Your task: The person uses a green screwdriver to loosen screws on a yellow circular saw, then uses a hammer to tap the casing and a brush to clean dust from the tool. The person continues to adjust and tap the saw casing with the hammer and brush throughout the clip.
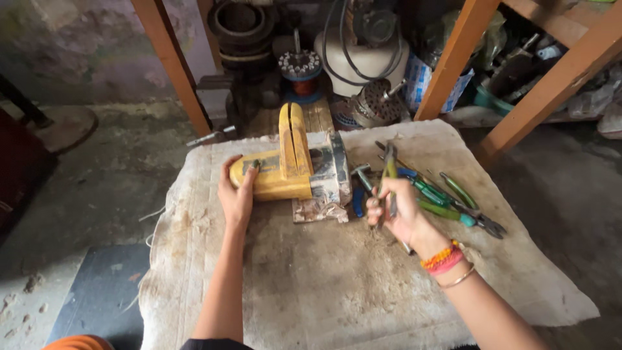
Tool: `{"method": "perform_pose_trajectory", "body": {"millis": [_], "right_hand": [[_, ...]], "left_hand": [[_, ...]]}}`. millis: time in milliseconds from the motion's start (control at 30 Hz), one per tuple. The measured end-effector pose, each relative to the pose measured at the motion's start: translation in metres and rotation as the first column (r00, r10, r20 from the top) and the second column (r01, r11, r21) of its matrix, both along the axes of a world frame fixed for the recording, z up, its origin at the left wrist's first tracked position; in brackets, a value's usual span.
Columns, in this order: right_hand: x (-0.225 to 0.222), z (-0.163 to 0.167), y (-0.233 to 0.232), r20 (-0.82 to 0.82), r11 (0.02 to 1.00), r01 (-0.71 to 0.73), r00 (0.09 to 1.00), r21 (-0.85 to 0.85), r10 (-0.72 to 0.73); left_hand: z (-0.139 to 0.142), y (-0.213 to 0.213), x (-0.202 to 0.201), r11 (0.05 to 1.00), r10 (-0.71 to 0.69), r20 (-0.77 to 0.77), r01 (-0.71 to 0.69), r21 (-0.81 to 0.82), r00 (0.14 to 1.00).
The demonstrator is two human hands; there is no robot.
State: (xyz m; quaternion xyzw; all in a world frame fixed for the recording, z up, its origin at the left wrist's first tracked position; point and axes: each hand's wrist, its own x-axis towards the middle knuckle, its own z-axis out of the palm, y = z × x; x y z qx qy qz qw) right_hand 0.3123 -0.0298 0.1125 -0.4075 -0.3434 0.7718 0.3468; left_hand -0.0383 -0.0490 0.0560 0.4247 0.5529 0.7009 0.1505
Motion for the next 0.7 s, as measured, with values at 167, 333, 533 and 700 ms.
{"method": "perform_pose_trajectory", "body": {"millis": [167, 333, 533, 700], "right_hand": [[-0.003, 0.005, -0.004, 0.026, 0.97, -0.219, 0.975, -0.109, 0.223], [-0.008, 0.007, -0.003, -0.012, 0.997, 0.067, 0.998, 0.048, -0.067], [-0.005, 0.002, 0.0, -0.17, 0.995, -0.07, 0.984, -0.066, 0.058], [-0.005, -0.006, -0.003, -0.052, 0.986, -0.136, 0.99, -0.096, 0.132]], "left_hand": [[-0.002, 0.003, -0.001, 1.0, -0.009, 0.012, 0.009, -0.004, 1.0], [-0.005, 0.003, -0.001, 0.999, -0.013, -0.005, 0.013, 0.043, 1.0], [-0.007, 0.002, -0.003, 1.0, -0.002, 0.029, 0.003, -0.021, 1.0], [-0.006, 0.004, -0.004, 1.0, -0.017, 0.022, 0.017, -0.007, 1.0]]}}
